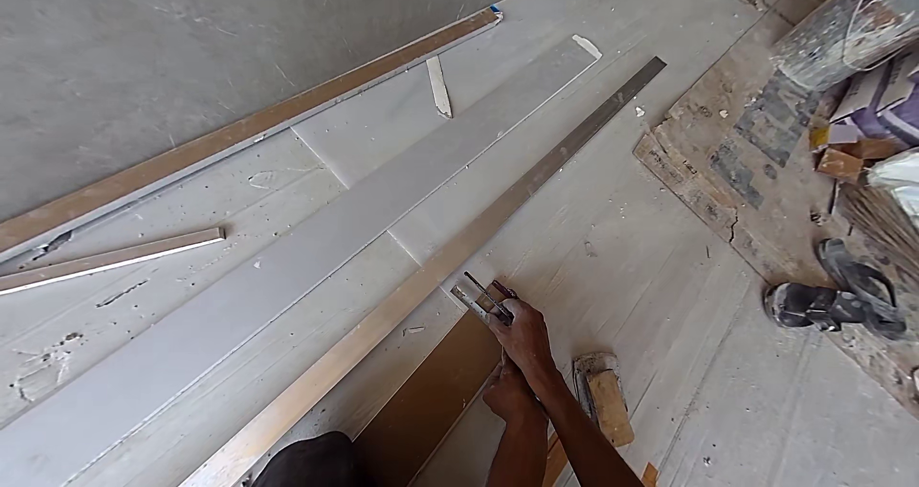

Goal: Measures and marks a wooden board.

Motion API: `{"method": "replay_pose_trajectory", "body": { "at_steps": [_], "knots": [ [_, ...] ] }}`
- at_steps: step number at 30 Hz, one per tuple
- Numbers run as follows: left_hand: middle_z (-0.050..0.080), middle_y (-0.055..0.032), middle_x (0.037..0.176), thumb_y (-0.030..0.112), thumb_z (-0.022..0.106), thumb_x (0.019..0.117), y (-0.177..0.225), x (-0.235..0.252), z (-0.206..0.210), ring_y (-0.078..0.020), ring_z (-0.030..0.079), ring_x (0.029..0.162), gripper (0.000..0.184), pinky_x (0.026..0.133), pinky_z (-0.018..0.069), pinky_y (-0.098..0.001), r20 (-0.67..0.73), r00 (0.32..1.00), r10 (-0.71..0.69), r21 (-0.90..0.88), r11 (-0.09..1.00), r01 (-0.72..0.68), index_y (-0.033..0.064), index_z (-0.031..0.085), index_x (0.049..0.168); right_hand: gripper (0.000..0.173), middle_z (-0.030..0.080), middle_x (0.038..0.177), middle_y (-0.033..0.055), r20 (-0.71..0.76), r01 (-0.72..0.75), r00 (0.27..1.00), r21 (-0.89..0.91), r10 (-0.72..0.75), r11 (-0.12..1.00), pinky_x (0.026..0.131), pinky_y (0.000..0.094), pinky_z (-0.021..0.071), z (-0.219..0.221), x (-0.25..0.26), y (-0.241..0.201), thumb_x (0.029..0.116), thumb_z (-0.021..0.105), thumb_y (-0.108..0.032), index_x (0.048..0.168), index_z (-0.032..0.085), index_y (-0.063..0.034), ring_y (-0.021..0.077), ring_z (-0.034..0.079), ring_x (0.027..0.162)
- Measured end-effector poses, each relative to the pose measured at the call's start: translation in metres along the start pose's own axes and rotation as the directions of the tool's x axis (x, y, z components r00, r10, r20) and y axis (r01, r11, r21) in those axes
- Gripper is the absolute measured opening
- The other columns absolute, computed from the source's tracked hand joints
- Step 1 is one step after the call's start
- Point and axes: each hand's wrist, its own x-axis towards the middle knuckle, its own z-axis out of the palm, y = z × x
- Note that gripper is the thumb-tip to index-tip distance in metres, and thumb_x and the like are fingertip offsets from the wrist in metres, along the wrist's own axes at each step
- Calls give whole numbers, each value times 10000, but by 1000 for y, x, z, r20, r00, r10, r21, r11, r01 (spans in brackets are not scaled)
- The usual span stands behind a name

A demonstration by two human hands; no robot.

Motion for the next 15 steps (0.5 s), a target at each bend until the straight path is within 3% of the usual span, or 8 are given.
{"method": "replay_pose_trajectory", "body": {
  "at_steps": [12, 15],
  "knots": [
    [721, -186, 864, 400, 690, 980, 5, 2, 1, -324, 687, 817, 416, 749, 536, -543, -28, 999, -40, 88, 995, 42, 1, 748, 880, 204, 717, 917, 74, -65, 55, 996, 21, -53, 998, 795, 461, 563, 7, 0, 7, 911, 759, -293, 959, 755, -95, 233, 693, 877],
    [716, -186, 853, 423, 688, 976, 6, 1, 2, -322, 680, 795, 435, 728, 536, -539, -18, 997, -73, 45, 996, 73, 2, 745, 880, 223, 710, 943, 60, -67, 51, 997, 80, -46, 995, 808, 440, 572, 5, -1, 12, 911, 766, -302, 1015, 758, -104, 206, 689, 885]
  ]
}}
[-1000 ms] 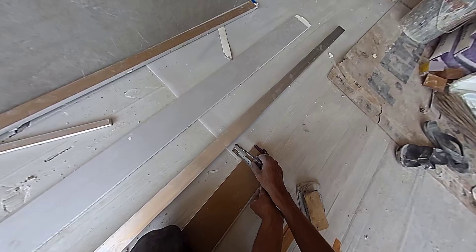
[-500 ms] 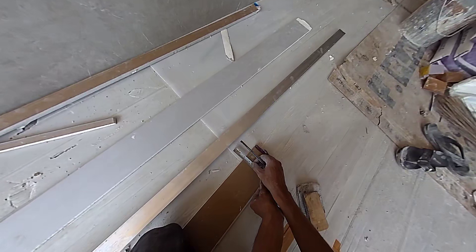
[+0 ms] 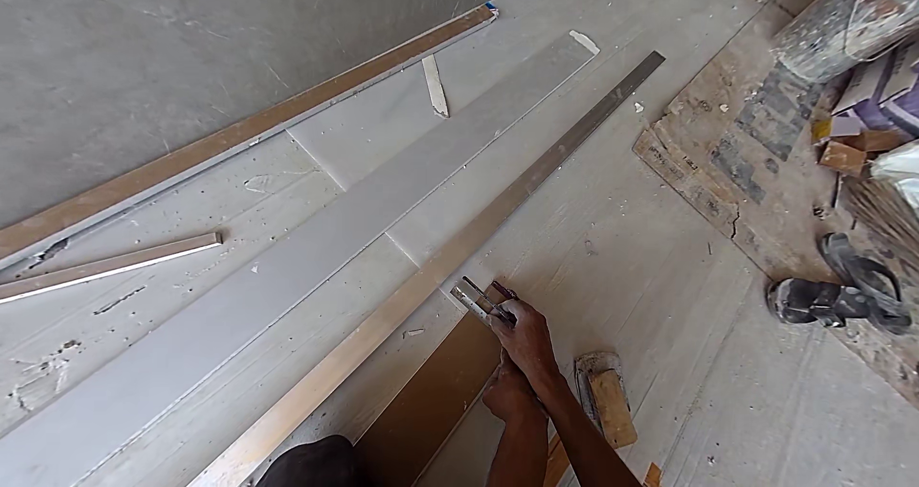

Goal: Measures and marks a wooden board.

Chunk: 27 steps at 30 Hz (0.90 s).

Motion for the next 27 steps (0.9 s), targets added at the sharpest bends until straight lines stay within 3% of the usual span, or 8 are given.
{"method": "replay_pose_trajectory", "body": {
  "at_steps": [2, 6, 9, 11, 14, 17, 20, 27],
  "knots": [
    [701, -158, 805, 421, 712, 957, 1, 0, 0, -276, 664, 726, 427, 667, 542, -482, 23, 1000, -7, -65, 998, 9, 5, 732, 862, 237, 692, 916, 38, -38, -25, 999, 95, 29, 995, 773, 406, 574, -6, 0, 2, 922, 756, -312, 1055, 765, -116, 173, 669, 827],
    [707, -189, 911, 365, 778, 912, 4, -1, -2, -297, 663, 839, 398, 759, 539, -488, 55, 998, -24, -150, 988, 32, -29, 731, 935, 306, 656, 717, 15, -198, -37, 970, 447, 139, 894, 544, 351, 487, -19, 0, 9, 1012, 642, -391, 941, 753, -115, 147, 571, 570],
    [701, -196, 919, 368, 783, 909, 5, -2, -2, -302, 658, 852, 405, 773, 537, -489, 48, 998, -27, -145, 989, 34, -31, 731, 955, 461, 673, 779, 8, -221, -40, 953, 590, 209, 807, 640, 366, 503, -26, -4, 10, 1066, 492, -463, 902, 768, -133, 157, 612, 687],
    [698, -193, 900, 368, 786, 906, 3, -2, -2, -299, 657, 834, 406, 758, 537, -487, 46, 999, -23, -145, 989, 29, -33, 727, 936, 501, 600, 665, 23, -237, -30, 946, 616, 222, 787, 569, 342, 451, -22, -5, 12, 1073, 477, -467, 809, 724, -120, 159, 547, 591],
    [694, -190, 885, 365, 769, 921, 4, -1, -2, -292, 652, 812, 404, 737, 538, -474, 58, 998, -25, -157, 987, 34, -36, 718, 921, 414, 751, 805, 90, -72, -89, 978, 710, 198, 698, 667, 347, 623, -18, -11, 15, 1090, 497, -350, 990, 774, -58, 208, 723, 689],
    [698, -183, 895, 354, 761, 929, 3, -1, -2, -280, 653, 825, 396, 750, 537, -462, 73, 997, -19, -172, 985, 31, -39, 717, 934, 273, 789, 926, 129, 37, -167, 975, 767, 218, 619, 800, 390, 655, -12, -14, 15, 1039, 622, -239, 1052, 771, -10, 253, 776, 822],
    [697, -171, 857, 363, 762, 927, 2, -1, -2, -263, 651, 778, 399, 715, 538, -449, 71, 997, -6, -166, 986, 17, -32, 718, 901, 205, 784, 913, 125, 31, -158, 978, 760, 208, 631, 803, 396, 655, -9, -14, 17, 988, 698, -200, 1078, 781, -35, 253, 772, 820],
    [699, -171, 853, 363, 774, 916, 2, -1, -1, -271, 656, 785, 399, 726, 540, -459, 57, 998, -10, -163, 986, 20, -31, 717, 885, 194, 791, 928, 100, 40, -183, 974, 716, 222, 674, 821, 382, 656, -10, -11, 18, 999, 685, -207, 1094, 781, -68, 230, 778, 847]
  ]
}}
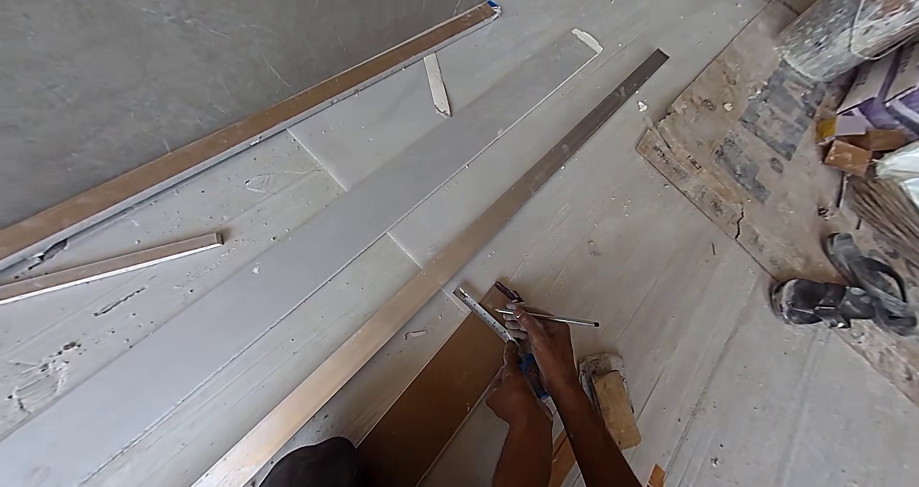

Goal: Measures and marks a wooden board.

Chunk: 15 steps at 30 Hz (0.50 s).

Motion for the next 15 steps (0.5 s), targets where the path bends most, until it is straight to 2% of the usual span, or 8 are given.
{"method": "replay_pose_trajectory", "body": {
  "at_steps": [4, 7, 15],
  "knots": [
    [698, -152, 824, 341, 772, 920, 0, 0, 1, -237, 652, 738, 371, 683, 544, -417, 3, 1000, 5, -25, 1000, -5, -25, 721, 888, 145, 781, 893, 75, -27, 46, 998, -77, -48, 996, 777, 367, 642, 2, -2, 2, 989, 685, -171, 1041, 791, -86, 202, 760, 812],
    [712, -154, 849, 345, 769, 922, 0, -1, 0, -243, 669, 765, 375, 703, 554, -422, 13, 1000, 3, -44, 999, -2, -27, 722, 899, 108, 773, 830, 16, -81, 62, 994, -190, -79, 980, 713, 355, 613, 2, -3, 3, 961, 718, -189, 975, 811, -135, 147, 734, 749],
    [719, -159, 861, 334, 770, 922, -2, 1, 0, -248, 673, 775, 364, 717, 554, -431, 14, 1000, 21, -33, 999, -20, -26, 730, 900, 104, 782, 867, -8, -65, 46, 996, -214, -61, 976, 741, 371, 606, 0, -2, 6, 951, 734, -228, 966, 816, -166, 134, 736, 793]
  ]
}}
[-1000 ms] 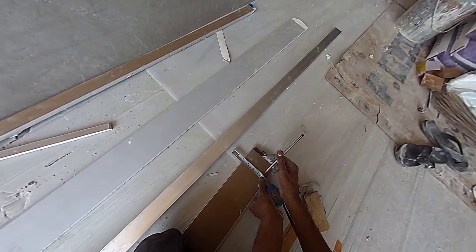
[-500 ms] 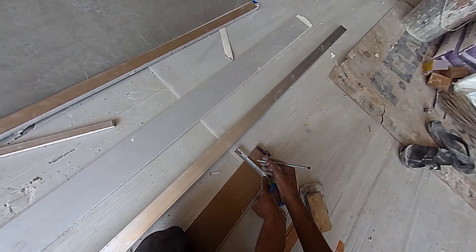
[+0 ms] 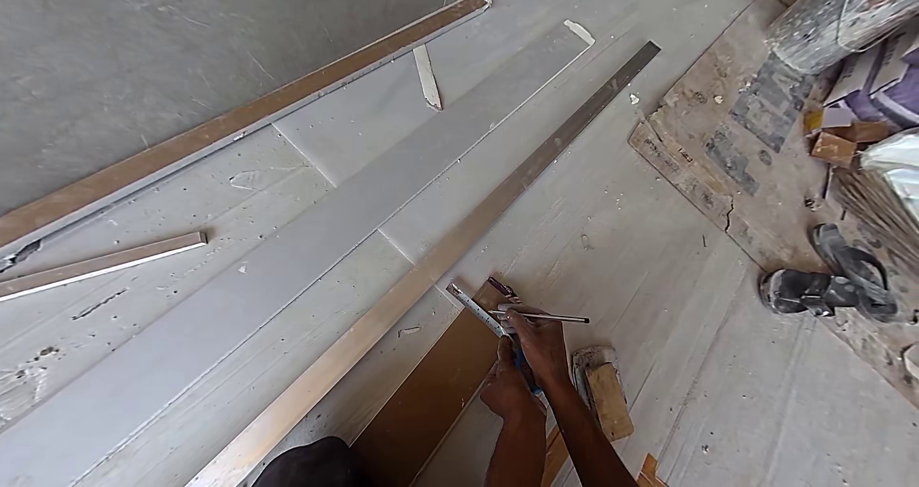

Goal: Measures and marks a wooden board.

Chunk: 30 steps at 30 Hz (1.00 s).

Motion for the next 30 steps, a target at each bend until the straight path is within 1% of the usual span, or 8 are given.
{"method": "replay_pose_trajectory", "body": {
  "at_steps": [2, 5, 9, 13, 16, 20, 30],
  "knots": [
    [724, -160, 876, 338, 763, 928, 0, 1, 0, -257, 674, 787, 366, 727, 553, -443, 7, 1000, 3, 8, 1000, -3, -26, 735, 907, 100, 785, 888, -15, 17, 11, 1000, 2, -11, 1000, 761, 376, 613, 0, 0, 0, 954, 729, -221, 974, 818, -179, 133, 739, 811],
    [718, -159, 849, 350, 765, 925, -1, 1, 0, -255, 671, 757, 376, 706, 553, -438, 0, 1000, 7, 14, 1000, -7, -24, 733, 896, 105, 785, 896, -32, 36, 10, 999, -17, -9, 1000, 777, 377, 611, 0, 0, 0, 960, 726, -240, 980, 820, -197, 124, 739, 826],
    [719, -152, 840, 344, 767, 923, -1, 0, 0, -242, 672, 750, 365, 696, 553, -428, 4, 1000, 8, 6, 1000, -8, -18, 734, 890, 111, 784, 888, -33, 38, -2, 999, -45, 4, 999, 779, 381, 609, 0, 1, 0, 960, 725, -265, 988, 819, -213, 121, 739, 824],
    [720, -154, 853, 340, 763, 928, -2, 1, 0, -250, 673, 763, 364, 706, 554, -433, 7, 1000, 12, -3, 1000, -12, -22, 733, 900, 108, 784, 888, -36, 47, -4, 999, -37, 6, 999, 773, 375, 604, 0, 0, -1, 962, 726, -256, 982, 821, -208, 116, 735, 821],
    [715, -153, 835, 343, 760, 929, -2, 1, 0, -242, 666, 741, 369, 688, 552, -424, 10, 1000, 14, -5, 1000, -14, -24, 732, 896, 114, 782, 887, -33, 43, -5, 999, -31, 6, 1000, 768, 377, 602, 0, 0, 0, 958, 730, -270, 989, 821, -210, 120, 733, 820],
    [720, -149, 836, 347, 762, 926, -3, 2, 0, -239, 668, 742, 368, 690, 551, -424, 12, 1000, 13, 7, 1000, -13, -18, 738, 888, 118, 782, 888, -34, 42, -7, 999, -45, 9, 999, 772, 380, 600, 0, 0, 0, 961, 730, -275, 998, 819, -208, 114, 732, 824],
    [721, -156, 848, 340, 763, 927, -2, 1, 0, -247, 670, 753, 363, 697, 552, -427, 5, 1000, 12, -6, 1000, -12, -21, 737, 905, 123, 788, 891, -9, 37, -6, 999, 18, 5, 1000, 768, 367, 615, 0, 0, 1, 964, 731, -255, 1007, 821, -184, 133, 743, 813]
  ]
}}
